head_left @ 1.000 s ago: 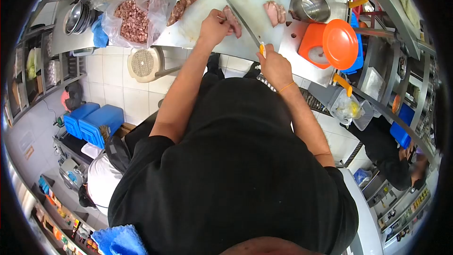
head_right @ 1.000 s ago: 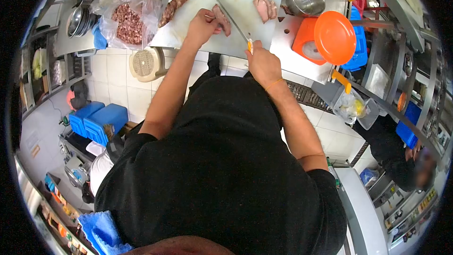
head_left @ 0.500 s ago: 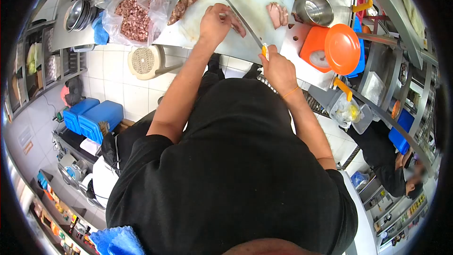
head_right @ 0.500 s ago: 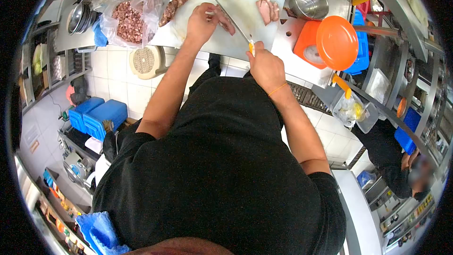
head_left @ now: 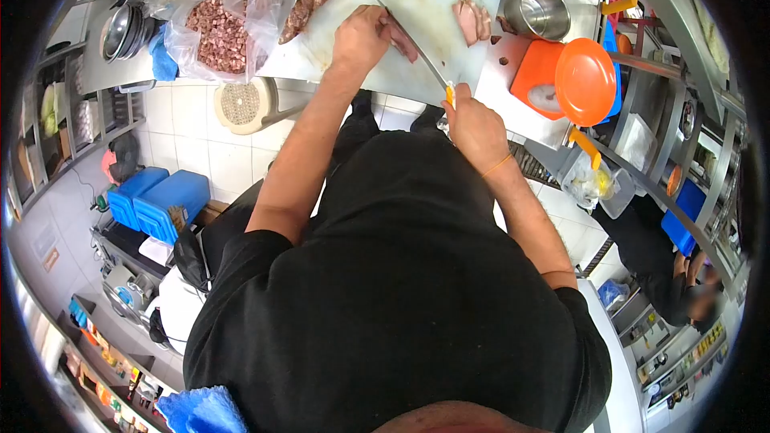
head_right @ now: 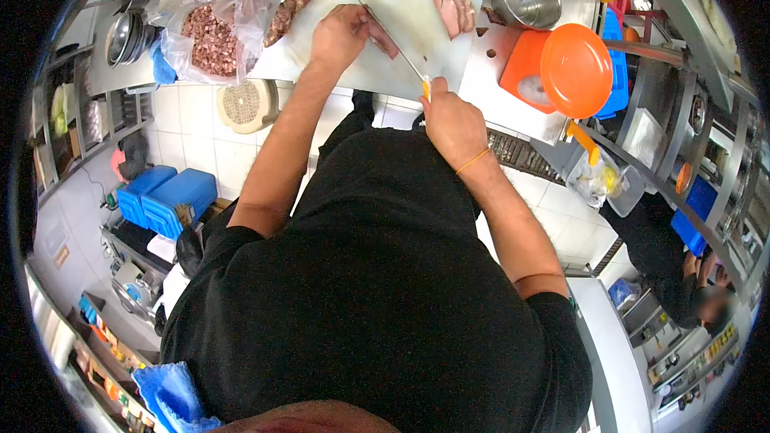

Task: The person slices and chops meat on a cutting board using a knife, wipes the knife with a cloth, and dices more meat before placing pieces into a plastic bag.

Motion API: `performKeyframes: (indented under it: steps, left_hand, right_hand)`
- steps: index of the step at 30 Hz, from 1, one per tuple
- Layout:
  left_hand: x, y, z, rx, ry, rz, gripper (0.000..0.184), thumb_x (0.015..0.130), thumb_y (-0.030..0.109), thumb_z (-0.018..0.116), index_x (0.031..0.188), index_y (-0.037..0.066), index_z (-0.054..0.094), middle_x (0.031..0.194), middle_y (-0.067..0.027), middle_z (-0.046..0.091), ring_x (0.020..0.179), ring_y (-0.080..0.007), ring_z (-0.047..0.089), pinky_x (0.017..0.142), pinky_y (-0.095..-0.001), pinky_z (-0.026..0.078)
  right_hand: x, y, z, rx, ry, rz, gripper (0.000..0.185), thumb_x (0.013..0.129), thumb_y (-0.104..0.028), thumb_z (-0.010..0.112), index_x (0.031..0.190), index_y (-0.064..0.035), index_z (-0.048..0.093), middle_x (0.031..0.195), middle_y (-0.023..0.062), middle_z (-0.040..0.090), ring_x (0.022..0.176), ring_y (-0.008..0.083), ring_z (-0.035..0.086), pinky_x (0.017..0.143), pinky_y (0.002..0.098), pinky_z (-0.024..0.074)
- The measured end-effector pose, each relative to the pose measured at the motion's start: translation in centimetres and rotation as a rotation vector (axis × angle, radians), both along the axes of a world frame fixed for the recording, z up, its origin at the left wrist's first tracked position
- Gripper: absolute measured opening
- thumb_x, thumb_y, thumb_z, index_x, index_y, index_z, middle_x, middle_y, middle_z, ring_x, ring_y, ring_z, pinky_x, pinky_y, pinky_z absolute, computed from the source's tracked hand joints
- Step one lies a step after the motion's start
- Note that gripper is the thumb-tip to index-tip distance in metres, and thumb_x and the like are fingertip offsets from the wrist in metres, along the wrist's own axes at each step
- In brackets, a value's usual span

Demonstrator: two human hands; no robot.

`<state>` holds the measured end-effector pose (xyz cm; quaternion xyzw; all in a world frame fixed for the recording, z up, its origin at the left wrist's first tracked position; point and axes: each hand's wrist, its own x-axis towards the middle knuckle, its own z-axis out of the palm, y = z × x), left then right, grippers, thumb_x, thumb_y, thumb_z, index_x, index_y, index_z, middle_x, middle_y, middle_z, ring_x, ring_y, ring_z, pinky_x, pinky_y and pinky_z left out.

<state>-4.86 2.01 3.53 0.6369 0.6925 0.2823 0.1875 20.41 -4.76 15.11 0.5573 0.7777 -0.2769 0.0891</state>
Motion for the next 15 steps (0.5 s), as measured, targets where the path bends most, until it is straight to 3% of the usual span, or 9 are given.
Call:
performKeyframes:
  steps: [10, 15]
  left_hand:
    - [-0.3, 0.3, 1.1, -0.041, 0.019, -0.06, 0.027, 0.085, 0.013, 0.079, 0.11, 0.007, 0.073, 0.106, -0.0126, 0.075, 0.097, -0.0359, 0.074, 0.085, -0.0462, 0.06]
    - [-0.5, 0.5, 1.3, -0.019, 0.023, -0.091, 0.027, 0.085, 0.011, 0.078, 0.111, 0.007, 0.072, 0.105, -0.0126, 0.076, 0.095, -0.0365, 0.074, 0.084, -0.046, 0.06]
  right_hand:
    - [-0.9, 0.9, -1.9, 0.023, 0.018, 0.04, 0.032, 0.108, -0.03, 0.057, 0.115, 0.0012, 0.05, 0.075, 0.0219, 0.072, 0.072, 0.0428, 0.074, 0.065, 0.0533, 0.0582]
    - [-2.1, 1.9, -5.0, 0.021, 0.02, 0.019, 0.035, 0.108, -0.03, 0.058, 0.118, 0.0026, 0.049, 0.08, 0.0247, 0.073, 0.074, 0.0442, 0.074, 0.066, 0.0544, 0.0582]
